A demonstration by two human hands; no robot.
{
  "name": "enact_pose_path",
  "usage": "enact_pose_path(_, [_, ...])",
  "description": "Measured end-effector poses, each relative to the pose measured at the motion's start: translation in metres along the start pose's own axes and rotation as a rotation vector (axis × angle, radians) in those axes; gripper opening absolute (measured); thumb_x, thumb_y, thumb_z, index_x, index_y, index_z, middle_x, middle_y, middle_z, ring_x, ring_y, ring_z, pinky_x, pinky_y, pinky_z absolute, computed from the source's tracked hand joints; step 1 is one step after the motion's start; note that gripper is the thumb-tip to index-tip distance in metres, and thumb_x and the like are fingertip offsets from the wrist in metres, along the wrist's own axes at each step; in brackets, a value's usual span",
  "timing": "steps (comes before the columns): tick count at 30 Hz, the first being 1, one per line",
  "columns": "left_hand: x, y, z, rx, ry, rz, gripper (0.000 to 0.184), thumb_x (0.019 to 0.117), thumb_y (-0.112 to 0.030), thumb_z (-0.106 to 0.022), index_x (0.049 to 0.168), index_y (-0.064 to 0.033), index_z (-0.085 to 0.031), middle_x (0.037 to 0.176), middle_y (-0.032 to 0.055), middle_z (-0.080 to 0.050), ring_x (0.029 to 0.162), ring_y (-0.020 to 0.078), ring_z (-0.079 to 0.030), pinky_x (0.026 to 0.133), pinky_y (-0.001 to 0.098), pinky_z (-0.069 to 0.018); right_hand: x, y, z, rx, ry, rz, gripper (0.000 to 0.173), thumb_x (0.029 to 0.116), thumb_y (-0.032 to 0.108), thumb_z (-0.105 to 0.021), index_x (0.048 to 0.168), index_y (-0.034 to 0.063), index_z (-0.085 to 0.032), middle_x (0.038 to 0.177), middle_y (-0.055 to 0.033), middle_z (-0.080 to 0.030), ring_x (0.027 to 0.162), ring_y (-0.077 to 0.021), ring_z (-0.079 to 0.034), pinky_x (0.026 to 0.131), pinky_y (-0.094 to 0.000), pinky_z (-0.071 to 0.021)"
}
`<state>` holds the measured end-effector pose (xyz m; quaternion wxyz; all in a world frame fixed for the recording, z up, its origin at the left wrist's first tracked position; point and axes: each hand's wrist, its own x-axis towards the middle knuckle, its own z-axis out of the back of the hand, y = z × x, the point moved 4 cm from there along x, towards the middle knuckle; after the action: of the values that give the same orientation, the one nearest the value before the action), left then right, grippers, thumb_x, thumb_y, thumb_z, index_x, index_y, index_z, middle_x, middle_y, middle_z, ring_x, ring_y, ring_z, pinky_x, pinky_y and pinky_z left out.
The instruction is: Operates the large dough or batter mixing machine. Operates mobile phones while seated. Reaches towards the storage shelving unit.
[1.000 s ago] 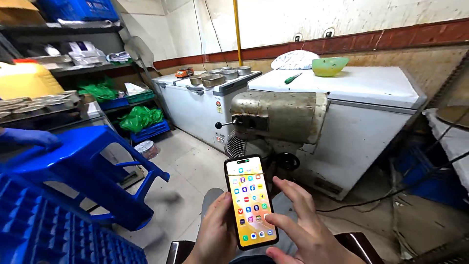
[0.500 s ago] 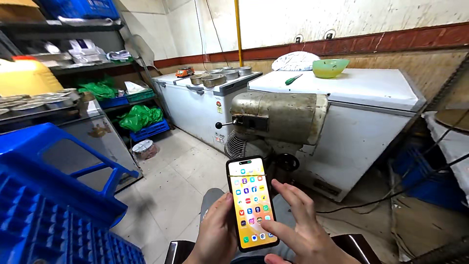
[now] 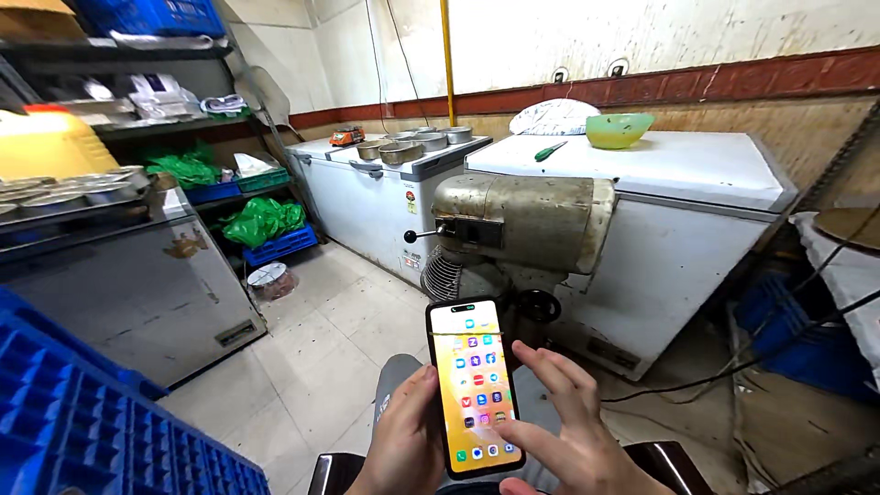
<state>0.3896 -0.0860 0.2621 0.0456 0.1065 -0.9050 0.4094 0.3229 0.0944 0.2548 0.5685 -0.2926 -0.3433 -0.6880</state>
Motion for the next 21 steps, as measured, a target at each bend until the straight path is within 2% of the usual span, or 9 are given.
enact_pose_path(3, [-0.0002, -0.0002, 0.0003, 0.011, -0.007, -0.004, 0.043, 0.1122, -0.025, -0.03, 0.12, 0.0022, -0.062, 0.111, 0.0213, -0.072, 0.105, 0.0282, -0.073, 0.095, 0.0476, -0.0595, 0.0001, -0.0011, 0.0011, 0.001, -0.034, 0.001, 0.037, 0.0941, 0.062, -0.059, 0.115, 0.032, -0.065, 0.162, -0.0122, -0.035, 0.152, -0.033, -0.027, 0.121, -0.0502, -0.0309])
enact_pose_path(10, [-0.0019, 0.0008, -0.0017, -0.008, 0.003, 0.005, 0.041, 0.1124, -0.024, -0.031, 0.123, 0.003, -0.061, 0.111, 0.021, -0.072, 0.105, 0.0276, -0.073, 0.096, 0.0472, -0.059, 0.0002, -0.0007, 0.0002, -0.014, -0.03, -0.003, 0.037, 0.0933, 0.062, -0.06, 0.112, 0.03, -0.065, 0.162, -0.0138, -0.035, 0.152, -0.0335, -0.028, 0.121, -0.0498, -0.0311])
enact_pose_path(17, [-0.0043, 0.0057, -0.0031, 0.073, 0.022, 0.02, 0.041, 0.1121, -0.025, -0.032, 0.122, 0.0011, -0.062, 0.11, 0.0181, -0.073, 0.103, 0.0245, -0.073, 0.095, 0.0448, -0.0594, -0.0016, 0.0001, -0.0027, -0.021, 0.017, -0.025, 0.043, 0.0927, 0.066, -0.058, 0.125, 0.0384, -0.063, 0.163, -0.0189, -0.031, 0.152, -0.0378, -0.026, 0.12, -0.0537, -0.0311])
enact_pose_path(21, [-0.0048, 0.0091, -0.0034, 0.057, 0.043, 0.036, 0.04, 0.1122, -0.025, -0.034, 0.122, 0.0015, -0.062, 0.111, 0.0191, -0.073, 0.103, 0.0248, -0.073, 0.095, 0.0445, -0.0592, -0.0021, 0.0052, -0.0047, 0.036, 0.034, 0.011, 0.043, 0.0932, 0.066, -0.057, 0.128, 0.0424, -0.061, 0.166, -0.0161, -0.024, 0.154, -0.0357, -0.022, 0.121, -0.0535, -0.0284])
